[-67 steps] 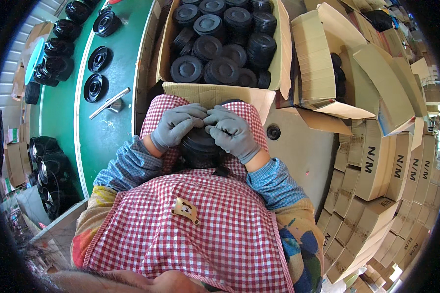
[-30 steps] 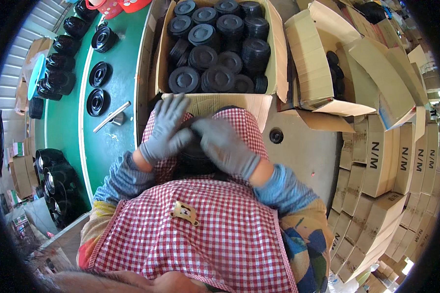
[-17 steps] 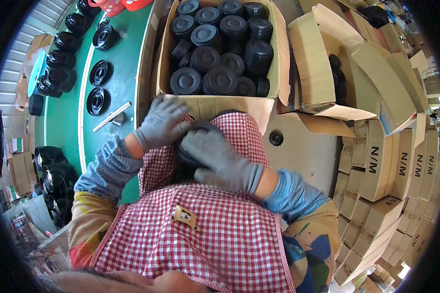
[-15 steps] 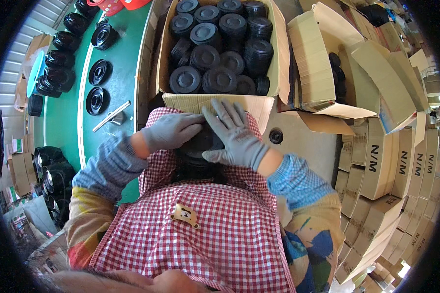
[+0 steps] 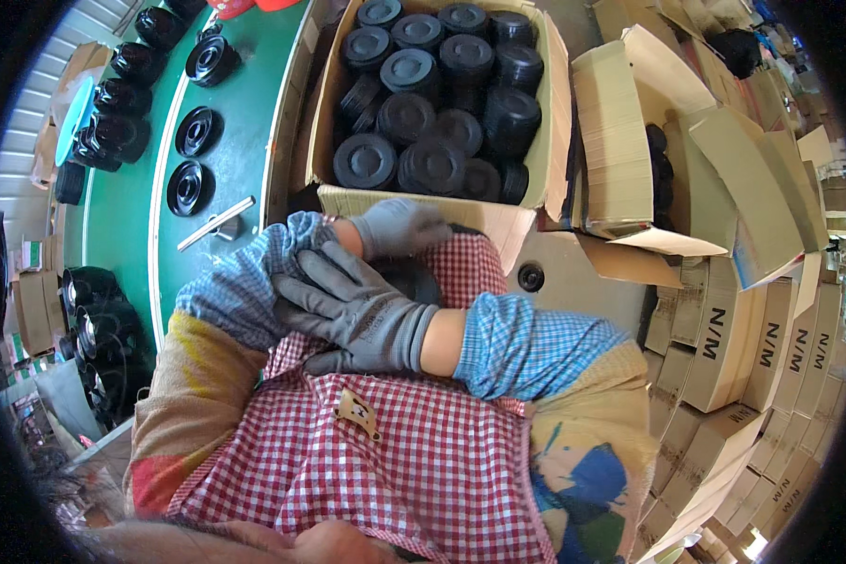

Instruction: The person assembles black kettles by attaching metal handles and placing lids on the bodies. The person picks up kettle bodies from a green table, inserts a metal handle into the side, and then places a lid on top before setting the completed unit aside.

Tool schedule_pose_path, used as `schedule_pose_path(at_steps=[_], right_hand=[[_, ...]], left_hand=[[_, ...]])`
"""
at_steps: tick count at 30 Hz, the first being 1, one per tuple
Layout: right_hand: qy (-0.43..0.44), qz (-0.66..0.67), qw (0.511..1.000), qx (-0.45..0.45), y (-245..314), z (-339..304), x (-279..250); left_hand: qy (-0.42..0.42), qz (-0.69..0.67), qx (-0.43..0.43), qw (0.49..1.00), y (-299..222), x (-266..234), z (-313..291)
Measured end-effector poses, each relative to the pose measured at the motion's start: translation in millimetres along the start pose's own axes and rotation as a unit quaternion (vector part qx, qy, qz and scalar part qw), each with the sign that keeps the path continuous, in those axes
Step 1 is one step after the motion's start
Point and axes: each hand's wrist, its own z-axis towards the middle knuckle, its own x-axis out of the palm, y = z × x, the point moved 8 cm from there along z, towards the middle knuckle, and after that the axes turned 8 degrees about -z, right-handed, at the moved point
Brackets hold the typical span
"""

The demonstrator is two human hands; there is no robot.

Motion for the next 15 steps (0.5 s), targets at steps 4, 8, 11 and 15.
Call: schedule_pose_path(at_steps=[4, 8, 11, 15], right_hand=[[-0.048, 0.046, 0.998, -0.005, -47.8, -40.9, -27.6], [0.061, 0.127, 0.988, 0.068, -48.7, -39.9, -7.7], [-0.046, 0.012, 0.998, -0.03, -8.1, -0.1, -3.4], [-0.031, 0.102, 0.994, -0.031, -51.0, -39.8, -19.5]], left_hand=[[-0.029, -0.091, 0.111, 0.989, -7.0, 3.6, -44.8], [0.051, -0.048, -0.009, 0.997, 22.7, 15.0, -13.1], [0.134, 0.081, -0.049, 0.986, -3.7, 18.9, 13.1], [0.013, 0.003, 0.297, 0.955, -12.1, 1.8, -54.0]])
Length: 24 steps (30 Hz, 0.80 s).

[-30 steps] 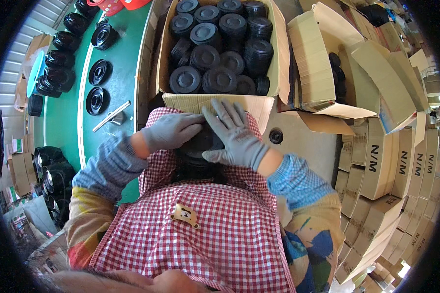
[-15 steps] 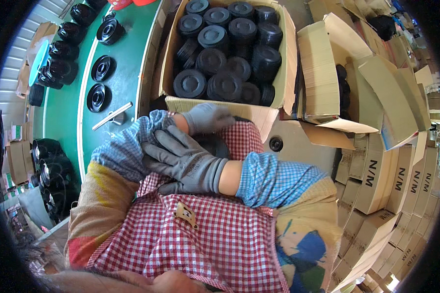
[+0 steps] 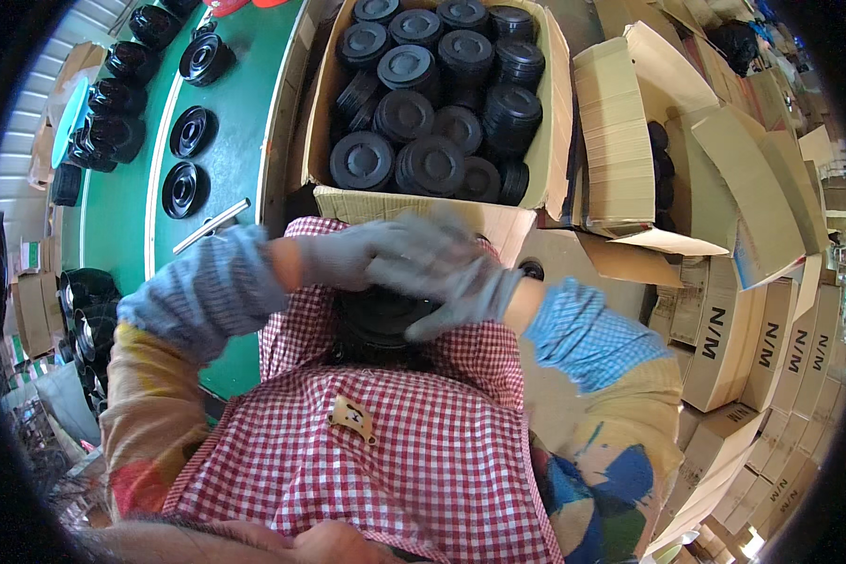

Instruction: The person assembles black kettles by attaching metal handles and placing lids on the bodies. The person picks up kettle bodies from a green table, inserts a metal handle into the side, and then places a lid on top before setting the completed unit aside.

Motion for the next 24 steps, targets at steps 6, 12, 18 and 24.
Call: schedule_pose_path(at_steps=[6, 12, 18, 24], right_hand=[[0.0, -0.106, 0.994, 0.008, 24.8, 29.8, 17.5], [0.062, -0.126, 0.986, 0.092, -32.6, -24.7, -18.4], [0.104, -0.104, 0.985, 0.092, 17.5, 23.0, 38.2], [-0.154, -0.127, 0.959, 0.201, -13.3, -21.3, -44.1]], left_hand=[[0.033, -0.024, -0.325, 0.945, 59.1, 6.7, 13.9], [-0.07, -0.032, -0.151, 0.985, 18.6, 9.0, -15.8], [0.153, -0.042, -0.403, 0.901, 45.3, 15.8, 21.6], [-0.346, 0.084, -0.252, 0.9, -14.5, -106.0, -86.2]])
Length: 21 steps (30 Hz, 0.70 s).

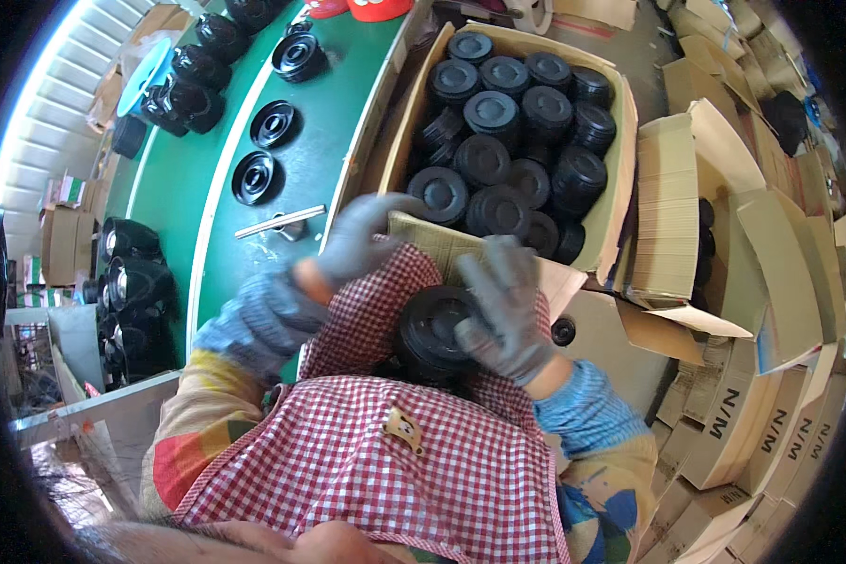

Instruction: The person assembles black kettles by attaching metal handles and placing lids on the bodies. The person picks up kettle bodies from a green table, inserts a metal handle into the side, and then places a lid on top before setting the completed unit aside.

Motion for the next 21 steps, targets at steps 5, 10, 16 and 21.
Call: schedule_pose_path(at_steps=[5, 10, 16, 21], right_hand=[[-0.027, 0.008, 0.995, 0.097, -44.1, -28.2, -1.4], [-0.019, -0.023, 0.999, -0.03, 0.7, 34.1, -7.5], [0.084, -0.154, 0.975, -0.136, 37.7, 81.8, -32.3], [0.273, -0.067, 0.96, 0.021, -10.8, 34.4, -25.2]], left_hand=[[-0.012, 0.466, -0.183, 0.866, 132.0, -168.3, -126.1], [-0.005, 0.312, -0.226, 0.923, 127.6, -161.8, -122.4], [0.202, 0.157, -0.025, 0.966, -73.0, -58.5, -22.4], [0.307, 0.103, 0.016, 0.946, -80.7, 21.2, -9.0]])
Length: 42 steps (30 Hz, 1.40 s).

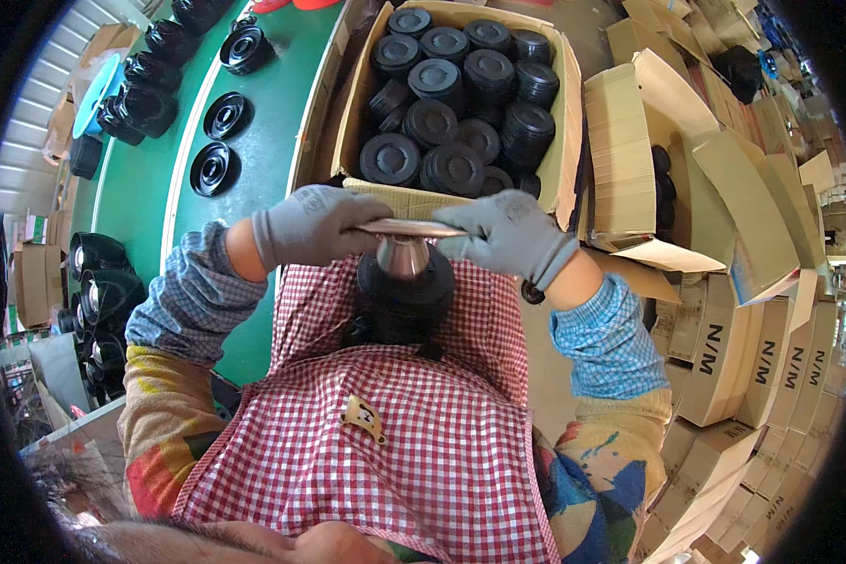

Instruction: The person assembles black kettles by attaching metal handles and placing lids on the bodies. The person picks up kettle bodies from a green table, inserts a metal handle into the side, and then places a lid on top before setting the completed unit aside.

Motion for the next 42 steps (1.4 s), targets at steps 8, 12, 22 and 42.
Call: schedule_pose_path(at_steps=[8, 12, 22, 42], right_hand=[[0.0, 0.204, 0.978, 0.036, -43.7, -20.3, 55.9], [-0.002, 0.205, 0.979, -0.02, -49.1, -12.2, 59.6], [0.017, 0.018, 0.969, -0.248, -27.8, 33.3, 57.7], [0.01, 0.677, 0.735, -0.025, 7.1, 3.8, 79.5]], left_hand=[[0.071, -0.001, -0.096, 0.993, -10.3, 37.7, 17.6], [0.119, -0.034, -0.132, 0.984, -12.7, 44.6, 21.3], [0.121, -0.066, -0.161, 0.977, -1.7, 54.0, 27.5], [-0.399, -0.095, 0.037, 0.911, 68.1, 11.3, 36.9]])
